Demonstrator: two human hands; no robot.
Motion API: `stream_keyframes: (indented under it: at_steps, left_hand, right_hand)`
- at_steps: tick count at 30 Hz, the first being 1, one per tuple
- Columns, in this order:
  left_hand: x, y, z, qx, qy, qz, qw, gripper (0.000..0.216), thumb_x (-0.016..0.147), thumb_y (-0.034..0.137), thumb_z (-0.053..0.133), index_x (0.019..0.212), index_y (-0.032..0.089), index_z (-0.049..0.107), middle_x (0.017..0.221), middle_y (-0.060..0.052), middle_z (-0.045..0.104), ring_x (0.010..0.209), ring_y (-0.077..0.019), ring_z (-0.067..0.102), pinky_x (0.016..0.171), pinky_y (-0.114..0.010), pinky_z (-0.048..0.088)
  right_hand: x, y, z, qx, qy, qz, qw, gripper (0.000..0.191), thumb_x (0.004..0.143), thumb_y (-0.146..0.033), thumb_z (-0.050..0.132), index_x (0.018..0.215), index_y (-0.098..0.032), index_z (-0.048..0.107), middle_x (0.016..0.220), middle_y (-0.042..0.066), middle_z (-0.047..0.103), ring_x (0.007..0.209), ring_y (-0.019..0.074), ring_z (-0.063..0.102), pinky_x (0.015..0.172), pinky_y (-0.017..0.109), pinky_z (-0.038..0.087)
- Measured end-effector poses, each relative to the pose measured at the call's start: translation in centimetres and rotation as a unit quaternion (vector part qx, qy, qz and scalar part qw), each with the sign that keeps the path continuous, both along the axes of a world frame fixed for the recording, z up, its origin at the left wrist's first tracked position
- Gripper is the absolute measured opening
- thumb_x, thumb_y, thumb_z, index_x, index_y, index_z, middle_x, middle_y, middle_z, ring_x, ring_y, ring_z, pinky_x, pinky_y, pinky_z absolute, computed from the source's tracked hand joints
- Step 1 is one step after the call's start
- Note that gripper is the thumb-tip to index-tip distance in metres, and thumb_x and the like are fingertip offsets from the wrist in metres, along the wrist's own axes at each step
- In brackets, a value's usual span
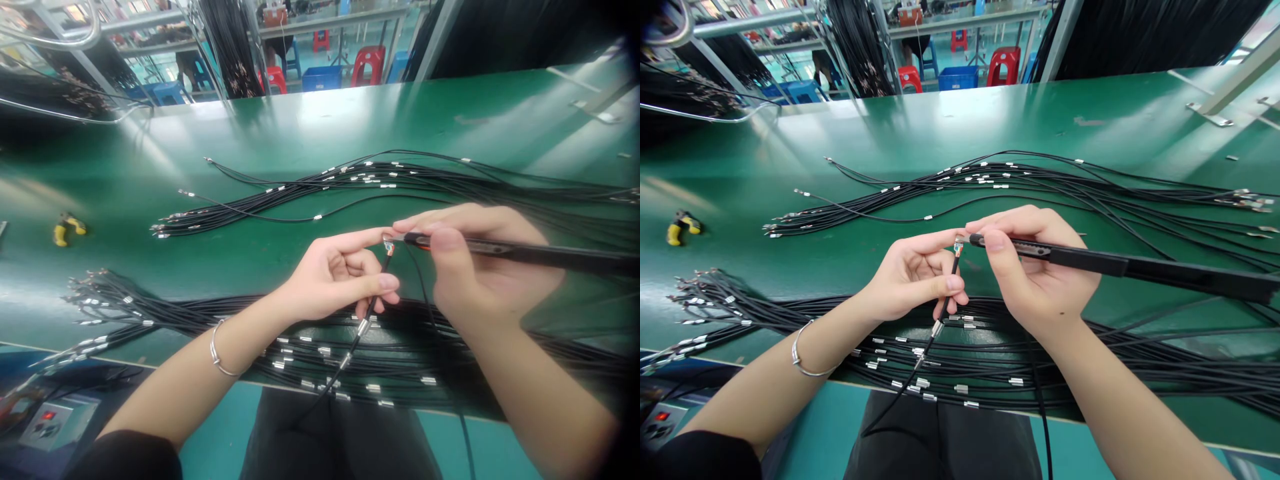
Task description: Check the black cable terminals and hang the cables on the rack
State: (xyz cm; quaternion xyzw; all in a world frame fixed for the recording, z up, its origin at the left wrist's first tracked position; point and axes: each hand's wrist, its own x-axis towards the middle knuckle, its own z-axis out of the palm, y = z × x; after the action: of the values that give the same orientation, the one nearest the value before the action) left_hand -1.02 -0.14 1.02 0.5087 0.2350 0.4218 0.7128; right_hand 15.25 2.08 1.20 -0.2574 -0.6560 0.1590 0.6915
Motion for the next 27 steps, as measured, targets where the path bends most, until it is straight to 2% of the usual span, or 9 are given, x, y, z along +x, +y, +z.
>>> stream_keyframes:
  at_steps: [3, 7, 9, 13, 16, 19, 23, 25, 27]
  left_hand:
    - [0.0, 0.0, 0.0, -0.005, 0.007, 0.003, 1.0, 0.058, 0.076, 0.023, 0.079, 0.129, 0.016, 0.058, 0.068, -0.002, 0.067, 0.056, -0.0142, 0.066, 0.045, -0.019, 0.053]
    - [0.0, 0.0, -0.1, 0.001, 0.008, 0.004, 1.0, 0.06, 0.076, 0.024, 0.079, 0.131, 0.016, 0.056, 0.069, -0.002, 0.066, 0.057, -0.0141, 0.065, 0.045, -0.019, 0.052]
    - [0.1, 0.0, -0.1, 0.004, 0.01, 0.009, 1.0, 0.06, 0.076, 0.024, 0.078, 0.131, 0.016, 0.056, 0.069, -0.002, 0.066, 0.057, -0.0141, 0.065, 0.045, -0.018, 0.052]
    - [0.3, 0.1, -0.4, 0.007, 0.017, 0.042, 0.999, 0.064, 0.076, 0.022, 0.078, 0.134, 0.013, 0.053, 0.067, -0.001, 0.065, 0.056, -0.0128, 0.064, 0.044, -0.018, 0.052]
    - [0.4, 0.1, -0.6, 0.013, 0.023, 0.07, 0.997, 0.068, 0.073, 0.022, 0.081, 0.133, 0.011, 0.052, 0.064, 0.0, 0.064, 0.054, -0.0122, 0.062, 0.043, -0.018, 0.052]
    - [0.5, 0.2, -0.6, 0.016, 0.028, 0.076, 0.997, 0.065, 0.074, 0.022, 0.079, 0.132, 0.011, 0.053, 0.064, 0.001, 0.064, 0.055, -0.0126, 0.063, 0.042, -0.018, 0.052]
    - [0.5, 0.2, -0.4, 0.014, 0.022, 0.075, 0.997, 0.059, 0.076, 0.019, 0.077, 0.13, 0.012, 0.054, 0.061, 0.002, 0.061, 0.06, -0.0149, 0.066, 0.042, -0.017, 0.051]
    - [0.5, 0.2, -0.3, 0.015, 0.018, 0.074, 0.997, 0.058, 0.076, 0.018, 0.076, 0.13, 0.012, 0.054, 0.06, 0.003, 0.061, 0.06, -0.0152, 0.066, 0.042, -0.017, 0.051]
    - [0.5, 0.2, -0.3, 0.016, 0.019, 0.073, 0.997, 0.058, 0.077, 0.018, 0.076, 0.13, 0.013, 0.054, 0.061, 0.003, 0.061, 0.06, -0.0152, 0.067, 0.042, -0.017, 0.051]
  right_hand:
    - [-0.1, -0.4, 0.2, 0.015, -0.012, -0.003, 1.0, 0.019, 0.084, -0.01, 0.061, 0.088, -0.025, 0.071, 0.081, 0.004, 0.072, 0.072, 0.0239, 0.069, 0.061, 0.04, 0.054]
    - [0.0, -0.8, 0.3, -0.016, -0.041, -0.027, 0.999, 0.018, 0.087, -0.011, 0.059, 0.089, -0.026, 0.069, 0.085, 0.004, 0.072, 0.076, 0.0236, 0.069, 0.066, 0.041, 0.055]
    - [0.3, -0.8, 0.4, -0.008, -0.067, -0.028, 0.997, 0.017, 0.087, -0.011, 0.059, 0.089, -0.025, 0.068, 0.084, 0.004, 0.071, 0.078, 0.0233, 0.07, 0.067, 0.041, 0.056]
    - [1.4, -0.4, 0.5, 0.049, -0.185, 0.0, 0.981, 0.014, 0.084, -0.011, 0.059, 0.086, -0.024, 0.065, 0.083, 0.003, 0.07, 0.087, 0.0235, 0.071, 0.07, 0.038, 0.057]
    - [1.7, -0.2, 0.5, 0.05, -0.251, 0.003, 0.967, 0.011, 0.084, -0.012, 0.059, 0.085, -0.022, 0.064, 0.086, 0.005, 0.07, 0.093, 0.0241, 0.07, 0.075, 0.037, 0.058]
    - [1.3, -0.3, 0.4, 0.031, -0.208, 0.008, 0.978, 0.011, 0.084, -0.012, 0.061, 0.084, -0.022, 0.064, 0.086, 0.005, 0.07, 0.092, 0.0246, 0.07, 0.073, 0.038, 0.057]
    - [0.4, -0.7, 0.6, -0.027, -0.043, 0.014, 0.999, 0.012, 0.088, -0.012, 0.058, 0.088, -0.021, 0.065, 0.086, 0.005, 0.07, 0.084, 0.0243, 0.071, 0.068, 0.04, 0.058]
    - [0.2, -0.8, 0.6, -0.052, -0.035, 0.016, 0.998, 0.014, 0.09, -0.013, 0.056, 0.089, -0.023, 0.065, 0.087, 0.006, 0.069, 0.084, 0.0247, 0.071, 0.07, 0.042, 0.058]
    - [0.2, -0.8, 0.5, -0.041, -0.044, 0.013, 0.998, 0.014, 0.09, -0.013, 0.057, 0.09, -0.023, 0.066, 0.088, 0.005, 0.069, 0.085, 0.0253, 0.07, 0.069, 0.042, 0.057]
